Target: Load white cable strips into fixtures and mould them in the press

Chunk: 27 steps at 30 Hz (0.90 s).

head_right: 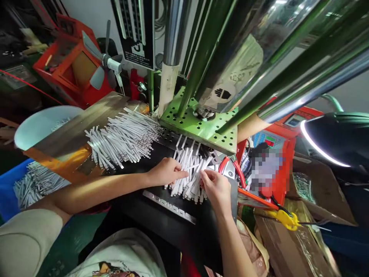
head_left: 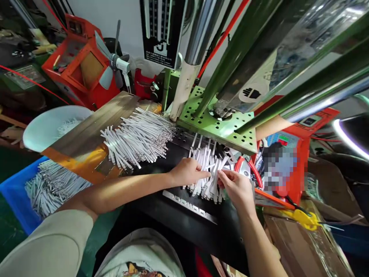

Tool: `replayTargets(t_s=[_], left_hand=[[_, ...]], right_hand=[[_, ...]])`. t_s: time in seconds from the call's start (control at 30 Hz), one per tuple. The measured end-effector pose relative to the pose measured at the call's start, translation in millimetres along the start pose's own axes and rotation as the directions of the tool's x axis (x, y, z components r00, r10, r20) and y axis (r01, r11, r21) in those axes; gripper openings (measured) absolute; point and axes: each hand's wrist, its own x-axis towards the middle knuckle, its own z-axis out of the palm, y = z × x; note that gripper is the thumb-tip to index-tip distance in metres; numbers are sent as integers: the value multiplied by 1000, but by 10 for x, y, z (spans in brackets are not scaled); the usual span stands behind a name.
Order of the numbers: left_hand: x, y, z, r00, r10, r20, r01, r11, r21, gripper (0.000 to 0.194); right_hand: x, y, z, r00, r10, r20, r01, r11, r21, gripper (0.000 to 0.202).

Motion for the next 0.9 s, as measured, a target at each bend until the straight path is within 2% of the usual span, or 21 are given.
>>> replayTargets(t_s=[0.07, 0.13, 0.17, 0.23, 0.27, 0.33, 0.4, 0.5, 0.57, 0.6, 0.7, 0.77, 0.8, 0.87, 0.9], left_hand=[[42, -36, -21, 996, 24, -83, -13, 992, 126, 40], [-39, -122, -98, 991, 59, -121, -35, 982, 187, 27], [-125, -183, -168, 988, 100, -119, -67, 964, 256, 21], [-344, -341, -386, 972, 216, -97, -142, 860, 490, 3], [-456, -436, -529, 957, 277, -87, -161, 757, 633, 7], [-630, -647, -850, 927, 362, -101, -111, 521, 846, 21], [-708, -864, -1144, 910, 400, -107, -61, 384, 921, 25], [-682, -1121, -1397, 889, 457, -21, -139, 313, 939, 24], [-628, -1196, -1444, 863, 505, -14, -184, 340, 922, 23], [-602, -1199, -1446, 847, 530, -39, -200, 385, 901, 22], [-556, -1084, -1426, 793, 582, -182, -274, 606, 747, 19], [-566, -933, -1403, 737, 567, -367, -325, 774, 544, 17], [-587, -846, -1387, 695, 543, -471, -357, 829, 430, 17], [-660, -672, -1340, 609, 450, -653, -437, 877, 198, 13], [-709, -598, -1301, 606, 384, -696, -467, 881, 79, 11]], right_hand=[[-55, -66, -8, 987, -110, -120, 86, 978, -191, 49], [-125, -188, -9, 937, -289, -195, 218, 922, -321, 47], [-155, -269, 1, 907, -375, -194, 292, 889, -353, 44], [-185, -466, 56, 849, -517, -108, 449, 814, -368, 36], [-178, -577, 103, 823, -566, -34, 521, 778, -351, 32], [-106, -809, 237, 776, -615, 138, 625, 720, -301, 23], [40, -1036, 421, 754, -608, 248, 657, 694, -296, 17], [328, -1346, 750, 759, -583, 290, 650, 647, -399, 15], [490, -1537, 954, 758, -580, 299, 647, 611, -455, 17], [542, -1624, 1035, 753, -580, 311, 653, 596, -467, 17], [542, -1798, 1123, 729, -574, 372, 681, 560, -472, 20], [421, -1782, 1024, 707, -577, 409, 705, 525, -477, 26], [331, -1725, 929, 703, -574, 420, 708, 513, -485, 27], [101, -1521, 680, 718, -547, 430, 695, 533, -483, 26], [-36, -1384, 543, 732, -530, 428, 681, 576, -452, 23]])
